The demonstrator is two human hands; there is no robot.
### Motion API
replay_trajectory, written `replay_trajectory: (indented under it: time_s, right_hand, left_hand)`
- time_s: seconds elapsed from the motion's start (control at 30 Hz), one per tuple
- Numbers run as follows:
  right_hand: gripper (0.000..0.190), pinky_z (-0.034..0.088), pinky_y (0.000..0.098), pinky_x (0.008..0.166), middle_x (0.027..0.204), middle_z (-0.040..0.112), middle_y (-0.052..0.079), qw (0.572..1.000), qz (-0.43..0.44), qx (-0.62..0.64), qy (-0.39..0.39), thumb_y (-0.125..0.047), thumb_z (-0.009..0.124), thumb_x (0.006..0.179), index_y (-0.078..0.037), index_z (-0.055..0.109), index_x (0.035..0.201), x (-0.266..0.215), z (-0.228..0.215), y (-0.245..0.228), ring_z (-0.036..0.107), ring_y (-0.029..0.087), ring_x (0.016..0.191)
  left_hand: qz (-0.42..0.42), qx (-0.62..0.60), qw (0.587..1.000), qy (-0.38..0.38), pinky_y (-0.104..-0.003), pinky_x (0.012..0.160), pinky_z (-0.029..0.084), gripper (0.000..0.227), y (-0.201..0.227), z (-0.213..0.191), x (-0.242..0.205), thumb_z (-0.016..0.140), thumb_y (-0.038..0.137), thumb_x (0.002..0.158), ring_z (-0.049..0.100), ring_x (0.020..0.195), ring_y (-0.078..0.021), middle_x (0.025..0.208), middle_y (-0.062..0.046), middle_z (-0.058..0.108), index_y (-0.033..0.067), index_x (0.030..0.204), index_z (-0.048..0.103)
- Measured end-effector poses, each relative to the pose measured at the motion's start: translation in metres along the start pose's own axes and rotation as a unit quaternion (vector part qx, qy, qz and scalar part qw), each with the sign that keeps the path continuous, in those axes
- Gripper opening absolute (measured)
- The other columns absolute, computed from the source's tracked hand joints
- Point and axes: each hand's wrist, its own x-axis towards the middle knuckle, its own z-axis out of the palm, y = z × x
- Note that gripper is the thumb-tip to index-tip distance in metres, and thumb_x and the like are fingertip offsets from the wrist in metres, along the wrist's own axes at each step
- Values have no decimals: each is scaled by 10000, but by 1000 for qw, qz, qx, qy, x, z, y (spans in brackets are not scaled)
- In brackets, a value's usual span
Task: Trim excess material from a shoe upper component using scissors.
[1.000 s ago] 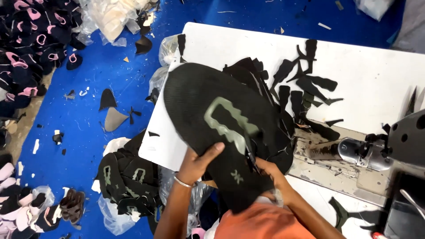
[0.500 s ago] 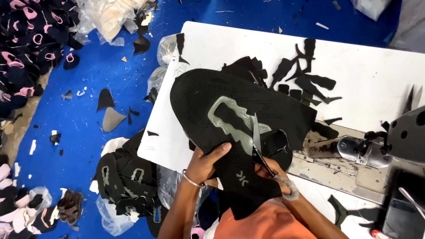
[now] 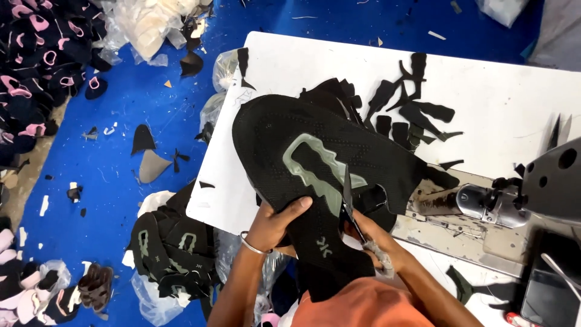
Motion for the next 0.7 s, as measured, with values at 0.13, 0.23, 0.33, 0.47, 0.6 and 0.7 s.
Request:
replay_trajectory:
  time_s: [0.13,0.23,0.33,0.47,0.6,0.7]
  right_hand:
    - [898,405,391,1029,1394,526,141,993,-35,-112,14,-366,717,895,30,276,1569,14,7,-40,509,265,1248]
    - [809,430,364,868,1183,529,119,993,9,-115,-2,-242,708,791,15,392,1490,23,12,-64,503,223,1054]
    - [734,460,293,650,863,557,31,993,113,-43,16,-212,726,736,-28,531,1419,21,17,-66,537,126,746]
    - [647,369,256,522,632,518,-31,981,164,-88,49,-121,757,709,-84,672,1349,17,20,-67,468,63,551]
    - [590,338,255,503,600,475,-58,982,156,-94,50,-136,853,740,-94,684,1305,13,26,-76,433,56,534]
    - [541,317,264,501,569,444,-44,970,214,-100,51,-127,851,766,-100,708,1287,13,34,-89,406,60,519]
  left_hand:
    - [29,68,997,-9,-320,878,545,320,7,-1,0,774,175,915,665,999,-156,1088,-42,715,-13,1162,694]
    - [52,112,992,-26,-311,881,544,313,12,-9,3,775,180,920,657,1003,-138,1087,-33,715,-6,1159,695]
    - [63,150,985,-50,-308,870,546,306,21,-17,8,775,180,923,652,999,-124,1076,-27,716,0,1156,693]
    - [66,178,978,-89,-301,857,551,305,27,-31,15,774,170,920,650,996,-110,1068,-12,716,6,1162,688]
    - [38,212,969,-120,-297,834,556,270,23,-47,25,781,162,921,668,963,-109,1023,-10,734,-1,1125,709]
    - [31,231,961,-149,-293,800,555,237,33,-45,28,790,169,927,672,913,-109,954,-17,736,-12,1068,729]
